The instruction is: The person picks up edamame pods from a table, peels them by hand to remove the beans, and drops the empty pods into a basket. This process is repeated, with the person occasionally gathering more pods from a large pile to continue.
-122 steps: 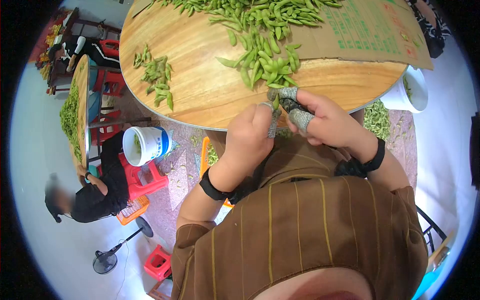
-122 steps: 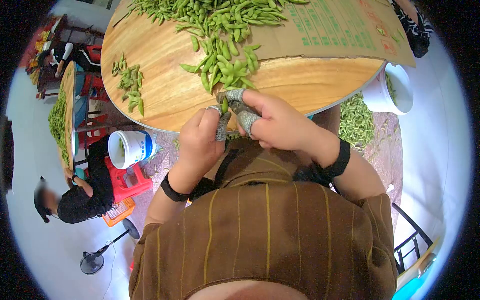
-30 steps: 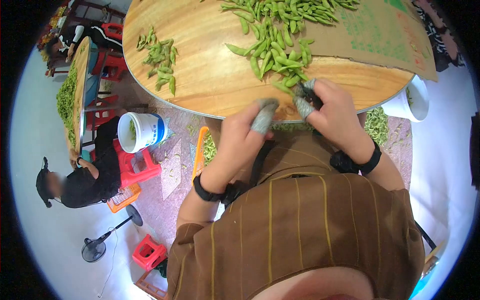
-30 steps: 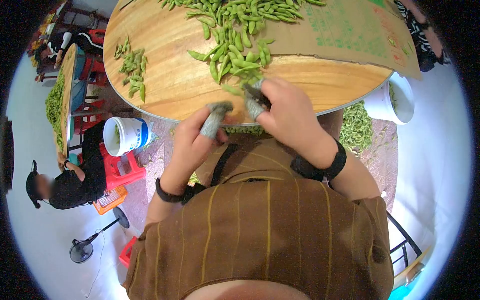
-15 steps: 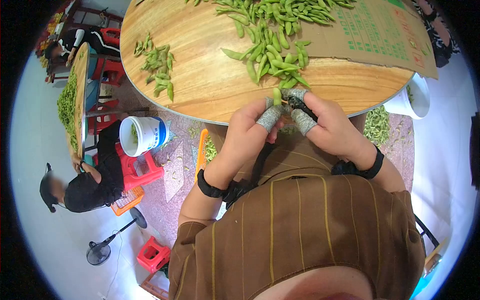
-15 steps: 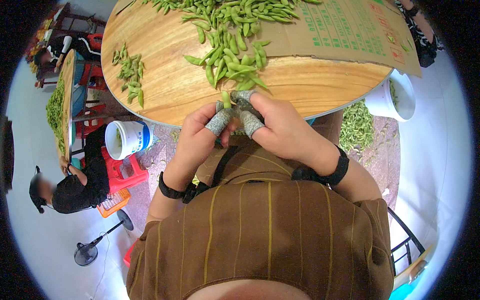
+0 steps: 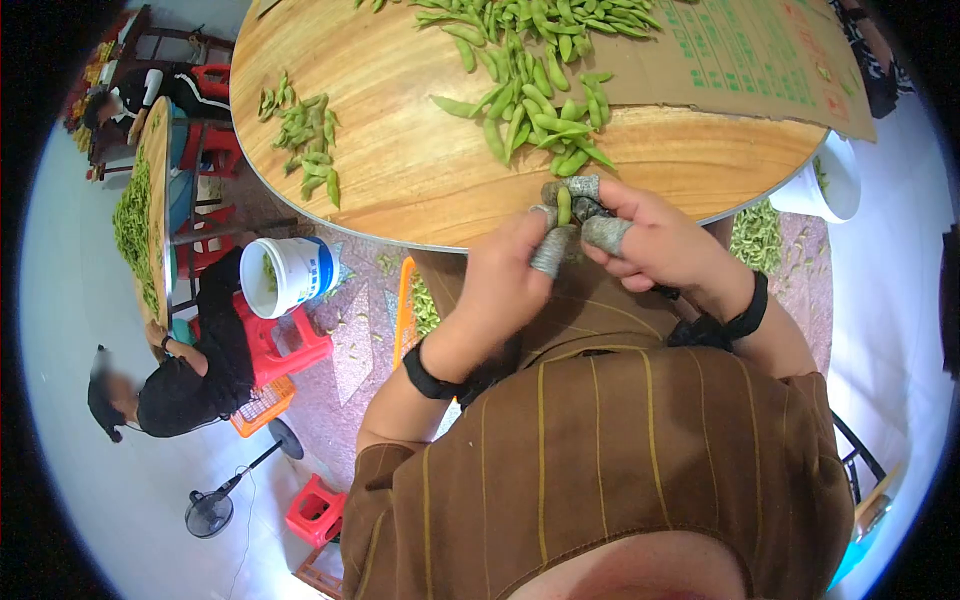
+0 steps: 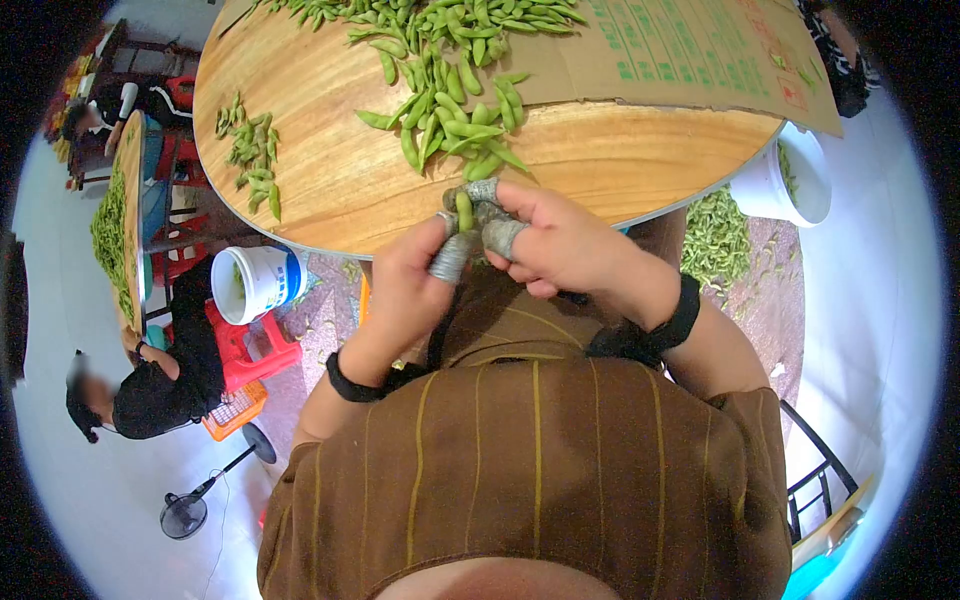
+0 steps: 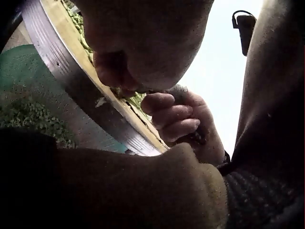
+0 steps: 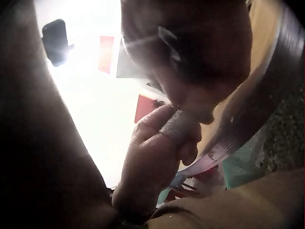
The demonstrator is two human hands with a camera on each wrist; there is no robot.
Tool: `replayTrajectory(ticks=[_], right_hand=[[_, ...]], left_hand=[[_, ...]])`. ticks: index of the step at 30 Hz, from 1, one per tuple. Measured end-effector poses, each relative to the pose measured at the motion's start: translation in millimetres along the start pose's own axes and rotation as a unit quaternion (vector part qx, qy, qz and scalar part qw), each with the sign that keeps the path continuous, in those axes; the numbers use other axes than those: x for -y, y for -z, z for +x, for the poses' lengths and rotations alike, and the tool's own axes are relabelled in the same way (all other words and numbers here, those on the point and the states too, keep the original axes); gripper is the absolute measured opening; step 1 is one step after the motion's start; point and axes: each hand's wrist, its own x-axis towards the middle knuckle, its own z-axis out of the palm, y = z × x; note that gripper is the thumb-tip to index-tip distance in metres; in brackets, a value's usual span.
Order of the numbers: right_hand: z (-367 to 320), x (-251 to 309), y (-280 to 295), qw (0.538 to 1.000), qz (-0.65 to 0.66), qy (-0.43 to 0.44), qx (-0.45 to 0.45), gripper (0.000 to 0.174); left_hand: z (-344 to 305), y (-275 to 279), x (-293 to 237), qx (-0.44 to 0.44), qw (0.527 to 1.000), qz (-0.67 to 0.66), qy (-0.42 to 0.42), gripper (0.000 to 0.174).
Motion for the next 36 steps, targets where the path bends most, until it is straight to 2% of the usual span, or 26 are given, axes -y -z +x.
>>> replayTrajectory(ticks=[1, 2, 3, 4, 6, 7, 8, 9, 10, 12, 15, 16, 17, 18, 19, 20, 22, 23, 24, 25, 27, 28, 30, 31, 34, 36], right_hand=[[-3.1, 2.8, 2.8, 1.000, 0.002, 0.000, -0.001, 0.040], [-8.2, 8.8, 4.8, 0.997, 0.056, -0.021, 0.047, 0.040], [-10.5, 12.1, 5.7, 0.989, 0.109, -0.041, 0.095, 0.041], [-10.4, 11.5, 5.2, 0.989, 0.110, -0.041, 0.095, 0.041], [-8.9, 10.5, 4.1, 0.996, 0.062, -0.029, 0.051, 0.042], [-8.2, 8.0, 2.4, 0.996, 0.062, -0.029, 0.051, 0.042], [-7.4, 3.8, -0.8, 0.999, 0.031, -0.008, 0.027, 0.042], [-6.6, 0.9, -4.0, 1.000, 0.000, 0.014, 0.003, 0.041], [-6.4, -0.6, -6.9, 1.000, 0.000, 0.015, 0.004, 0.041], [-6.0, -2.4, -11.3, 0.994, -0.073, 0.080, -0.032, 0.041], [-5.1, -3.1, -8.8, 0.995, -0.056, 0.083, -0.023, 0.040], [-4.7, -4.9, -7.2, 0.995, -0.056, 0.084, -0.023, 0.040], [-4.2, -7.5, -5.4, 0.996, -0.029, 0.077, -0.020, 0.040], [-4.6, -9.0, -3.3, 0.998, -0.002, 0.069, -0.016, 0.040], [-5.6, -9.2, 0.5, 0.998, -0.002, 0.067, -0.017, 0.040], [-6.1, -8.7, 5.5, 0.999, 0.022, 0.034, -0.003, 0.039], [-4.9, -12.9, 8.4, 0.999, 0.047, 0.000, 0.009, 0.038], [-0.9, -20.5, 8.6, 0.962, -0.191, 0.166, -0.101, 0.035], [1.2, -23.2, 5.8, 0.832, -0.410, 0.314, -0.201, 0.032], [0.9, -21.4, 3.6, 0.832, -0.410, 0.314, -0.202, 0.032], [-0.1, -13.1, -2.1, 0.774, -0.486, 0.363, -0.179, 0.028], [0.6, -14.1, -0.4, 0.774, -0.486, 0.363, -0.179, 0.028], [3.2, -17.0, 5.5, 0.742, -0.558, 0.336, -0.160, 0.027], [3.1, -17.9, 3.7, 0.743, -0.558, 0.334, -0.159, 0.027], [2.0, -24.7, -5.3, 0.732, -0.576, 0.332, -0.152, 0.027], [2.1, -30.2, -8.3, 0.708, -0.596, 0.329, -0.188, 0.030]], left_hand=[[2.9, 11.3, 0.8, 0.089, 0.908, -0.362, 0.190, 0.013], [3.3, 19.8, 3.1, 0.161, 0.650, -0.656, 0.348, 0.014], [5.1, 21.1, 10.2, 0.198, 0.530, -0.768, 0.299, 0.017], [4.3, 20.7, 9.6, 0.197, 0.531, -0.768, 0.300, 0.017], [7.3, 19.8, 5.6, 0.198, 0.671, -0.615, 0.364, 0.018], [8.6, 18.2, 3.2, 0.197, 0.671, -0.616, 0.363, 0.018], [9.5, 16.4, 0.7, 0.152, 0.850, -0.434, 0.257, 0.013], [10.7, 14.8, -1.4, 0.094, 0.963, -0.217, 0.131, 0.010], [11.6, 13.2, -3.7, 0.029, 0.999, 0.019, -0.006, 0.011], [10.2, 10.7, -5.8, -0.003, 1.000, 0.019, 0.004, 0.016], [11.5, 12.1, -5.8, -0.024, 0.998, -0.049, -0.013, 0.010], [9.3, 15.8, -12.8, 0.044, 0.965, -0.219, 0.140, 0.006], [7.8, 17.5, -16.7, 0.109, 0.875, -0.376, 0.285, 0.010], [8.6, 18.2, -14.1, 0.110, 0.874, -0.377, 0.285, 0.010], [9.4, 20.2, -8.7, 0.120, 0.740, -0.562, 0.349, 0.010], [9.6, 21.8, -4.0, 0.124, 0.564, -0.716, 0.393, 0.012], [7.1, 19.5, -0.5, 0.145, 0.569, -0.713, 0.383, 0.015], [6.0, 17.4, -1.0, 0.155, 0.654, -0.634, 0.383, 0.016], [4.6, 16.2, -2.2, 0.163, 0.730, -0.546, 0.377, 0.018], [4.4, 16.2, -4.8, 0.164, 0.729, -0.547, 0.377, 0.018], [6.3, 18.8, -10.8, 0.194, 0.813, -0.451, 0.313, 0.019], [7.6, 22.7, -11.3, 0.195, 0.812, -0.452, 0.313, 0.019], [8.6, 30.0, -10.1, 0.265, 0.877, -0.345, 0.202, 0.012], [7.4, 28.9, -10.8, 0.264, 0.876, -0.347, 0.204, 0.012], [3.5, 22.0, -14.2, 0.242, 0.920, -0.269, 0.149, 0.017], [2.0, 16.6, -14.0, 0.186, 0.961, -0.193, 0.068, 0.023]])
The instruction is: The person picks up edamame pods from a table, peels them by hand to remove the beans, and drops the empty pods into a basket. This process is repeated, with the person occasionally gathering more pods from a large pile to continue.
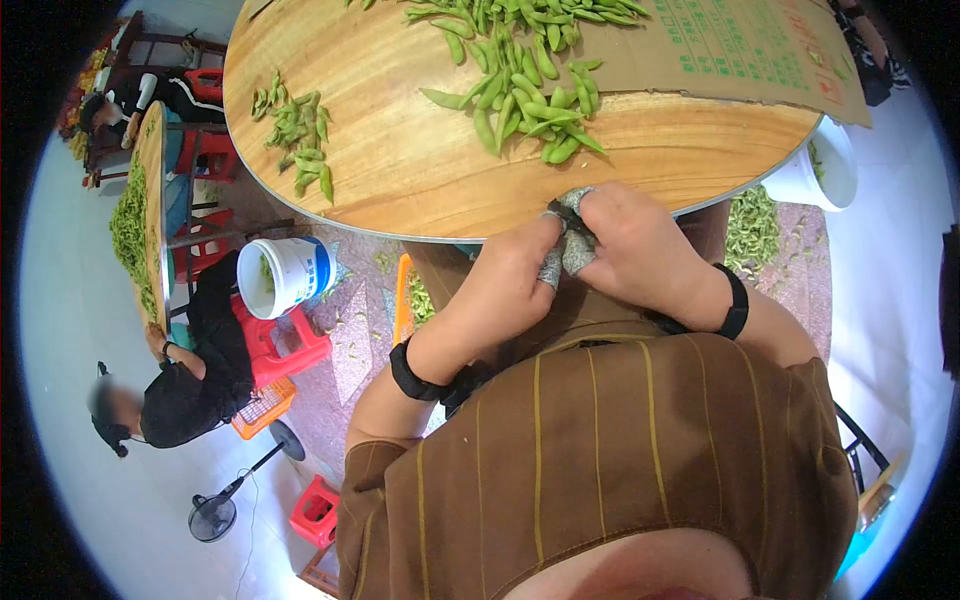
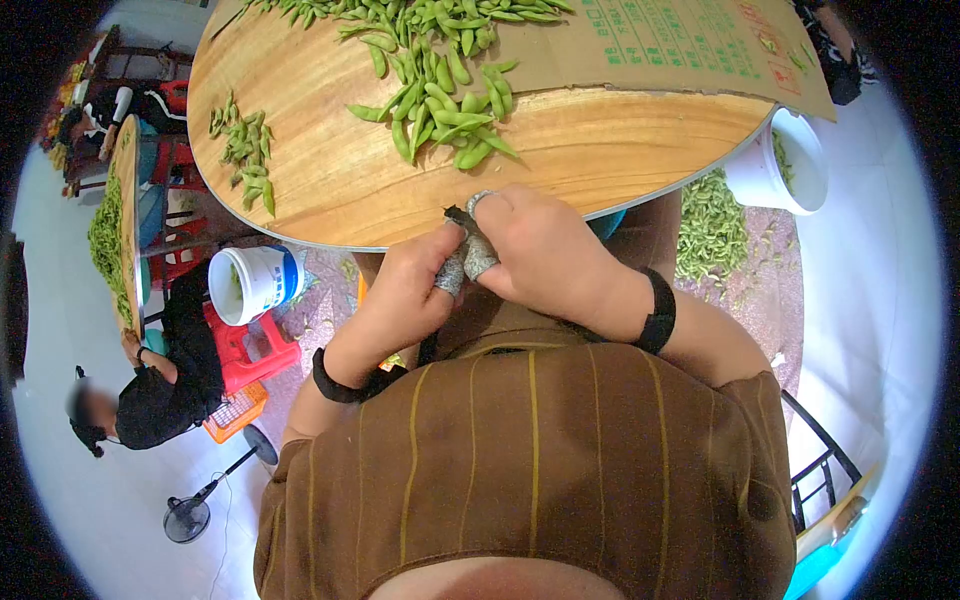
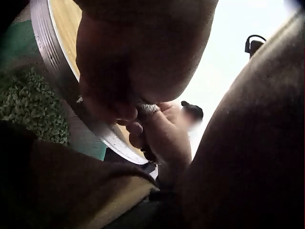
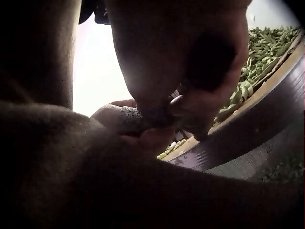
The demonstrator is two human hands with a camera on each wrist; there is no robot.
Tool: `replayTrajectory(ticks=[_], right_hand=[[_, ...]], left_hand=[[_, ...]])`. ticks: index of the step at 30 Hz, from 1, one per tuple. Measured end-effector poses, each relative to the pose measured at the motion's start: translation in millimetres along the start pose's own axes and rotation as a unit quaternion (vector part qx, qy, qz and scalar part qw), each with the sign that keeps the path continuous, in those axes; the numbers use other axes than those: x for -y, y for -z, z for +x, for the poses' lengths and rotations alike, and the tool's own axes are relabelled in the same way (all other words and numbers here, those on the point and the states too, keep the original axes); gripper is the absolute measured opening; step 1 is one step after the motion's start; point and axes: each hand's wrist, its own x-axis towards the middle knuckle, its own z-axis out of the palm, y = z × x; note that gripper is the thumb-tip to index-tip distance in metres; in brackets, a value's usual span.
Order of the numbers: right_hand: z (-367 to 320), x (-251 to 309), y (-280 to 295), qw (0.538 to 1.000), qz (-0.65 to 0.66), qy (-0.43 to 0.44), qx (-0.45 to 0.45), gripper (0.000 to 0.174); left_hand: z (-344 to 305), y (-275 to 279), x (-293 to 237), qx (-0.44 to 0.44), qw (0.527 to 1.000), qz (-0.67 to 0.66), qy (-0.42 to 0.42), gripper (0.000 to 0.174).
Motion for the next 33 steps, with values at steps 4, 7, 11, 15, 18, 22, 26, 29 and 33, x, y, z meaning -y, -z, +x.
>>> replayTrajectory(ticks=[4, 7, 11, 15, 18, 22, 26, 29, 33], right_hand=[[-3.2, 5.5, 2.4, 1.000, -0.016, -0.002, -0.005, 0.031], [-5.7, 4.5, 0.5, 1.000, -0.022, -0.009, -0.008, 0.032], [0.3, 1.2, 2.5, 0.999, 0.028, -0.014, -0.010, 0.026], [7.8, 3.7, 5.3, 0.972, 0.164, -0.143, 0.085, 0.019], [10.0, 0.2, 0.7, 0.986, 0.135, -0.030, 0.097, 0.017], [3.4, 0.8, 2.7, 0.983, 0.059, 0.045, 0.170, 0.017], [2.9, 2.4, 14.7, 0.988, 0.119, 0.042, 0.090, 0.021], [13.7, -4.3, 22.5, 0.998, 0.052, -0.033, -0.023, 0.023], [26.3, -40.6, 12.8, 0.984, -0.151, -0.038, -0.087, 0.023]], left_hand=[[-1.7, -1.1, 1.3, 0.021, 0.999, -0.031, 0.028, 0.026], [-3.9, -4.3, 1.4, 0.006, 1.000, -0.023, 0.009, 0.023], [-7.9, 11.1, -3.2, 0.056, 0.976, -0.176, 0.112, 0.018], [-30.4, 22.7, 1.5, 0.073, 0.920, -0.325, 0.206, 0.021], [-59.7, 33.8, 20.1, 0.052, 0.904, -0.371, 0.205, 0.027], [-128.2, 42.9, 56.1, -0.043, 0.911, -0.240, 0.333, 0.025], [-155.9, 31.7, 77.4, 0.032, 0.885, 0.286, 0.367, 0.030], [-142.4, 31.7, 65.0, 0.032, 0.886, 0.280, 0.367, 0.025], [-68.8, 38.8, 17.0, -0.025, 0.979, 0.109, 0.172, 0.017]])
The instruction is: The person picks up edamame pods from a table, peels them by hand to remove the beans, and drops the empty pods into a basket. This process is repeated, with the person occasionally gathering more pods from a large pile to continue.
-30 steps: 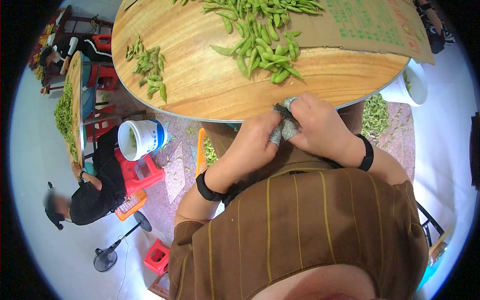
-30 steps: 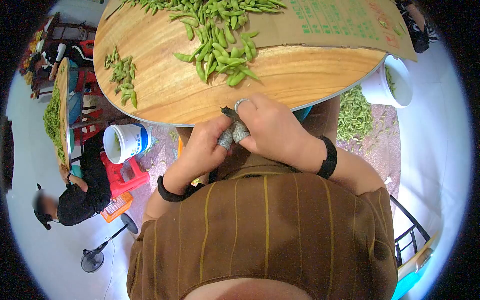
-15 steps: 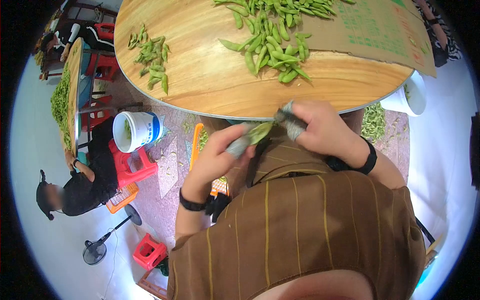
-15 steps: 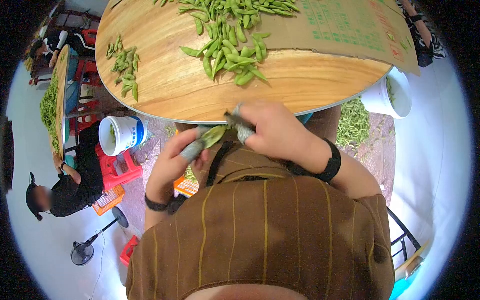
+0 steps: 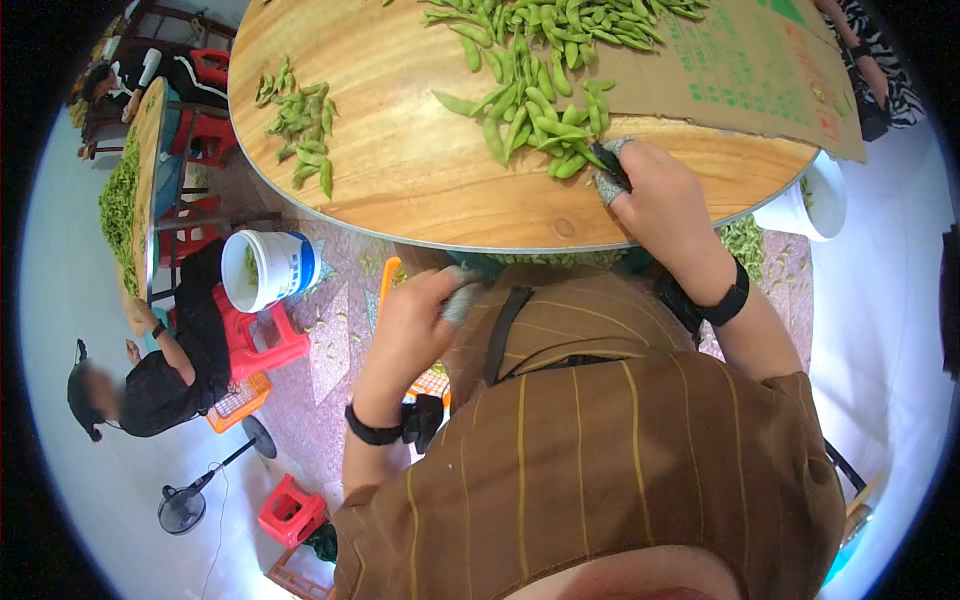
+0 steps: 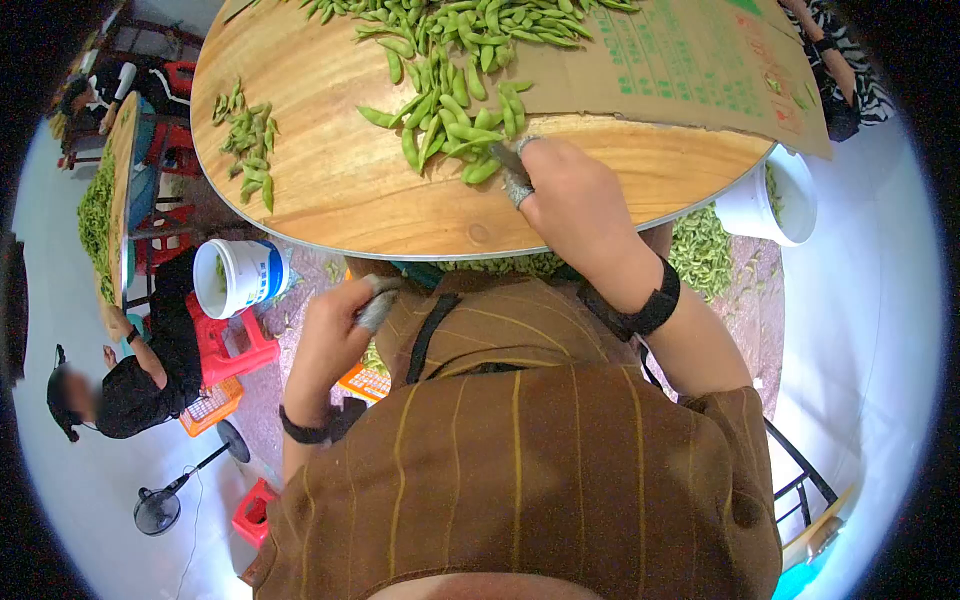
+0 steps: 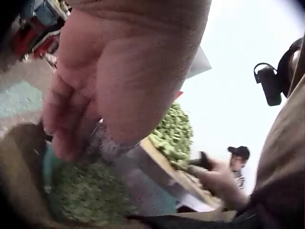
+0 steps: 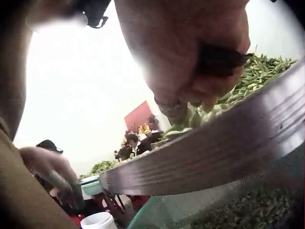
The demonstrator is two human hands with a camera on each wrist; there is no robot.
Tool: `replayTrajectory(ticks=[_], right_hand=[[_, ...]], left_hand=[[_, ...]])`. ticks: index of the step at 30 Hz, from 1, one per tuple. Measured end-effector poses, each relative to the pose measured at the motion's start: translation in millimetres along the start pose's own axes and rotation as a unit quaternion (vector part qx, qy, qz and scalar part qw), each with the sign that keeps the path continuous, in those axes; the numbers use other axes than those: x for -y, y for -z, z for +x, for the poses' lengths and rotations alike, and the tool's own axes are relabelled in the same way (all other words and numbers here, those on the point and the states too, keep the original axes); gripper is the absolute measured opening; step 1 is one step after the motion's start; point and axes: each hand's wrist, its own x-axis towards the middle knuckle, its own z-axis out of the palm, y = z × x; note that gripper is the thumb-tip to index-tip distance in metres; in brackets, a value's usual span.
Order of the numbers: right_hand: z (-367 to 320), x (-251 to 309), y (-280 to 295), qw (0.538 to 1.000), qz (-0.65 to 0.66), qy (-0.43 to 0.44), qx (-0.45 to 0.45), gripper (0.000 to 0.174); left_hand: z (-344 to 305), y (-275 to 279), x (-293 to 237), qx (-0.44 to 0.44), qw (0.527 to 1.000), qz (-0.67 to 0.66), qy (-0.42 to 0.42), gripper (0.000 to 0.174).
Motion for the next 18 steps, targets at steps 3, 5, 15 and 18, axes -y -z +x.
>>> replayTrajectory(ticks=[3, 5, 15, 18], right_hand=[[-3.7, 9.5, 8.0, 0.998, 0.039, -0.046, 0.002, 0.023], [-6.9, 16.5, 19.2, 0.976, 0.155, -0.147, 0.045, 0.023], [-29.2, 25.0, 18.7, 0.906, 0.390, -0.162, 0.038, 0.021], [-23.9, 26.3, 19.2, 0.910, 0.376, -0.174, 0.025, 0.022]], left_hand=[[37.4, -8.7, -30.9, 0.015, 0.987, -0.124, -0.096, 0.016], [61.2, -23.9, -41.5, 0.005, 0.983, -0.158, -0.094, 0.016], [86.1, -35.8, -71.2, 0.001, 0.872, -0.487, 0.059, 0.014], [85.7, -40.0, -60.4, -0.014, 0.888, -0.459, 0.026, 0.013]])
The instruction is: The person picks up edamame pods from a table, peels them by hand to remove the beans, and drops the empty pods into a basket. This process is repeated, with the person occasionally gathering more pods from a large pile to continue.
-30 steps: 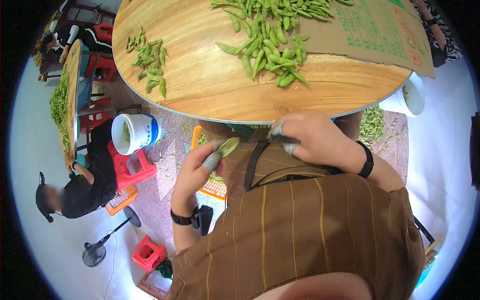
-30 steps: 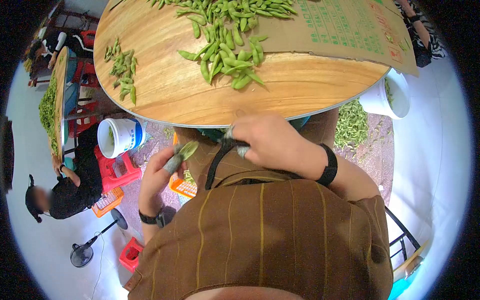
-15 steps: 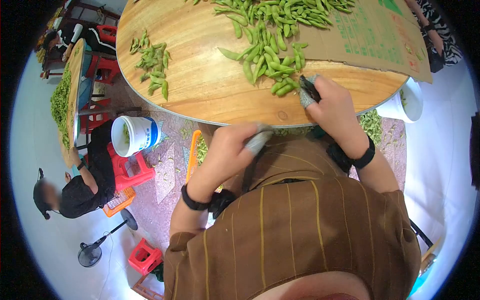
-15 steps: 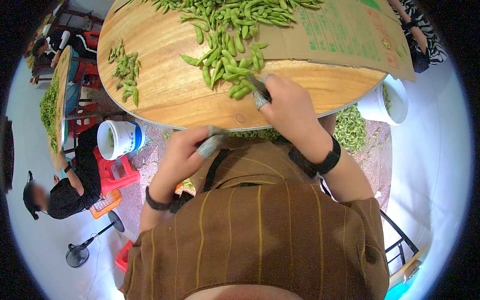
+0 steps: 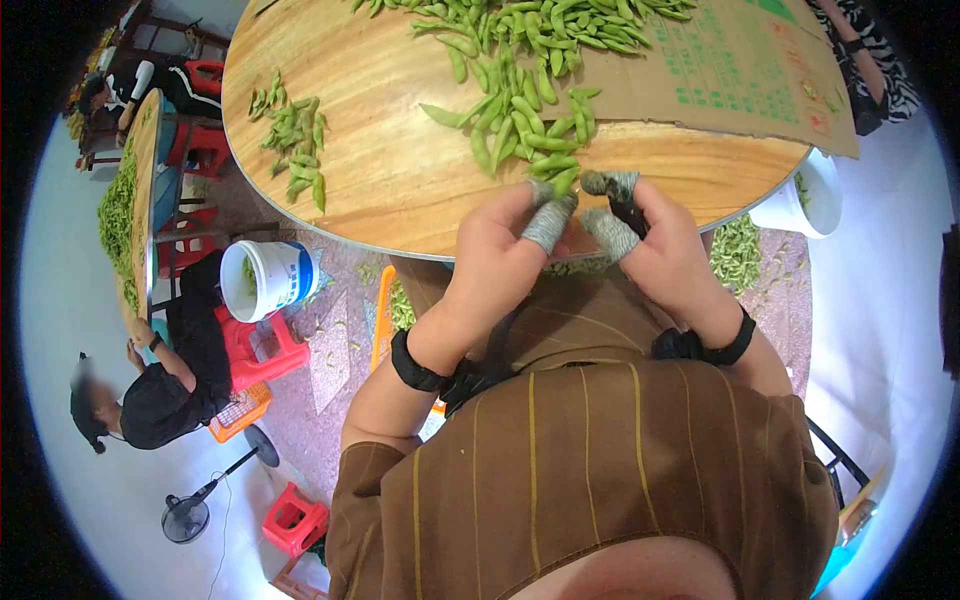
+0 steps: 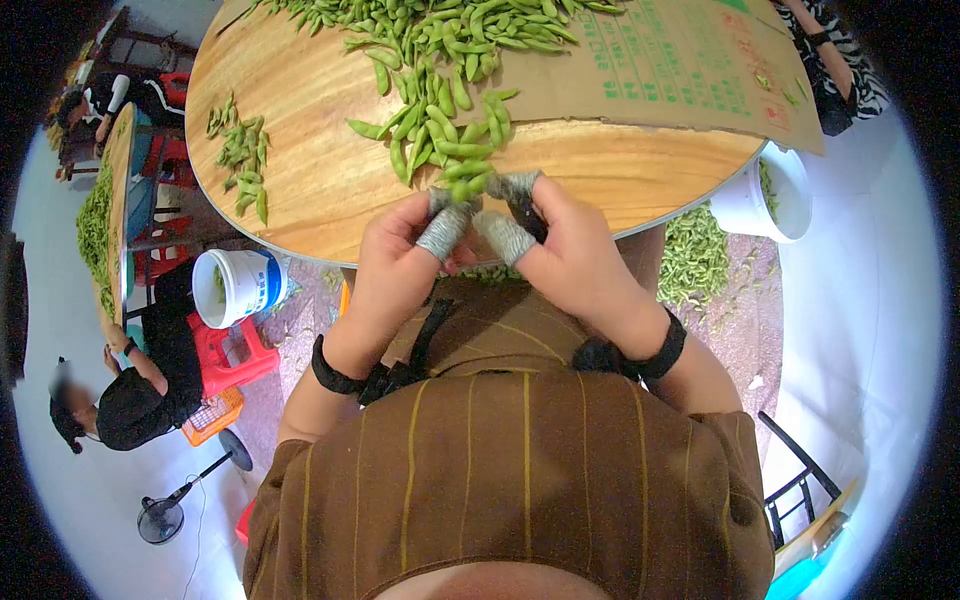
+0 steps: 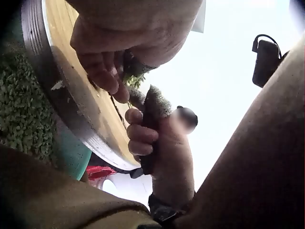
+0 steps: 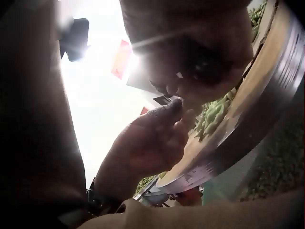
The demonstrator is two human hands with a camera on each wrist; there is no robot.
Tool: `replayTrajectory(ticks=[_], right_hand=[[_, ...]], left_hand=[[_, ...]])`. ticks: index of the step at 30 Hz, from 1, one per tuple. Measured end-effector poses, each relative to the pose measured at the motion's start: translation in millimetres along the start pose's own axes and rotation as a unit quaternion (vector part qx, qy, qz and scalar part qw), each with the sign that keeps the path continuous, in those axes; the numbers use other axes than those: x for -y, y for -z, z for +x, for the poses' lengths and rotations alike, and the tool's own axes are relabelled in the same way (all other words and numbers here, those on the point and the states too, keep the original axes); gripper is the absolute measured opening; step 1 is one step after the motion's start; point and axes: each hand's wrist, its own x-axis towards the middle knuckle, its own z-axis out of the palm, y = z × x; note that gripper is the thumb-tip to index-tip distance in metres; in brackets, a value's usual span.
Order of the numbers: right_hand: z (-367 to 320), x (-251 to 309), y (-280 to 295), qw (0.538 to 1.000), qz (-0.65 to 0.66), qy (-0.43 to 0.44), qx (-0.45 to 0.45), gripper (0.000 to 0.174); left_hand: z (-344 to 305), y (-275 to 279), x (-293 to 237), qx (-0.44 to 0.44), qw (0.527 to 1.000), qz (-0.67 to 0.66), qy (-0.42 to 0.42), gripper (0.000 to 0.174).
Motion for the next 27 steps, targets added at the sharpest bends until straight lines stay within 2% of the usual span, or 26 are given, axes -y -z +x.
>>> replayTrajectory(ticks=[2, 3, 4, 5, 6, 7, 10, 11, 13, 15, 16, 17, 19, 20, 22, 26, 27], right_hand=[[9.5, -2.6, -0.3, 0.994, 0.099, -0.028, 0.043, 0.022], [12.3, -2.3, 2.7, 0.994, 0.099, -0.029, 0.042, 0.022], [15.1, -0.8, 7.3, 0.974, 0.183, -0.094, 0.092, 0.021], [16.7, 0.5, 10.7, 0.941, 0.263, -0.157, 0.141, 0.020], [17.4, 1.1, 12.3, 0.934, 0.278, -0.168, 0.151, 0.020], [17.2, 1.1, 12.7, 0.933, 0.278, -0.169, 0.152, 0.020], [16.0, 2.8, 11.4, 0.928, 0.283, -0.159, 0.185, 0.021], [14.5, 4.9, 8.8, 0.946, 0.233, -0.153, 0.164, 0.023], [9.4, 9.3, 5.4, 0.961, 0.184, -0.146, 0.144, 0.025], [3.5, 17.5, 5.2, 0.965, 0.160, -0.145, 0.146, 0.028], [3.5, 19.3, 9.0, 0.962, 0.134, -0.149, 0.184, 0.031], [3.1, 16.1, 7.9, 0.962, 0.134, -0.148, 0.185, 0.031], [1.8, 7.8, 4.2, 0.972, 0.114, -0.090, 0.183, 0.033], [1.6, 8.1, 4.0, 0.972, 0.114, -0.090, 0.183, 0.033], [2.0, 9.7, 3.2, 0.975, 0.087, -0.092, 0.180, 0.035], [0.8, 21.1, 7.2, 0.961, 0.175, -0.117, 0.180, 0.038], [1.7, 20.8, 11.2, 0.939, 0.222, -0.162, 0.207, 0.039]], left_hand=[[-6.4, -0.6, 0.9, 0.025, 1.000, -0.003, -0.001, 0.014], [-8.4, -0.9, 0.9, 0.051, 0.999, -0.008, -0.004, 0.014], [-8.0, 3.7, 1.3, 0.081, 0.996, -0.029, 0.036, 0.017], [-8.9, 7.0, -0.5, 0.080, 0.996, -0.030, 0.037, 0.017], [-9.9, 9.8, -3.6, 0.114, 0.977, -0.149, 0.102, 0.018], [-11.0, 12.4, -5.4, 0.145, 0.939, -0.266, 0.165, 0.019], [-11.5, 20.3, -0.7, 0.179, 0.913, -0.327, 0.162, 0.019], [-11.4, 20.6, -2.0, 0.178, 0.914, -0.327, 0.162, 0.019], [-11.5, 19.8, -5.7, 0.097, 0.962, -0.227, 0.118, 0.018], [-11.4, 19.0, -2.9, 0.072, 0.971, -0.198, 0.109, 0.017], [-11.2, 18.6, -2.1, 0.051, 0.980, -0.169, 0.097, 0.017], [-11.5, 18.1, -2.8, 0.050, 0.980, -0.168, 0.097, 0.017], [-12.1, 16.3, -4.5, 0.033, 0.990, -0.111, 0.078, 0.017], [-12.7, 15.0, -3.5, 0.034, 0.990, -0.111, 0.078, 0.017], [-14.1, 12.9, -0.8, 0.006, 0.999, -0.044, 0.024, 0.018], [-15.1, 13.2, -2.1, 0.014, 0.999, -0.030, 0.005, 0.019], [-14.5, 13.8, -4.8, 0.033, 0.996, -0.077, 0.028, 0.019]])
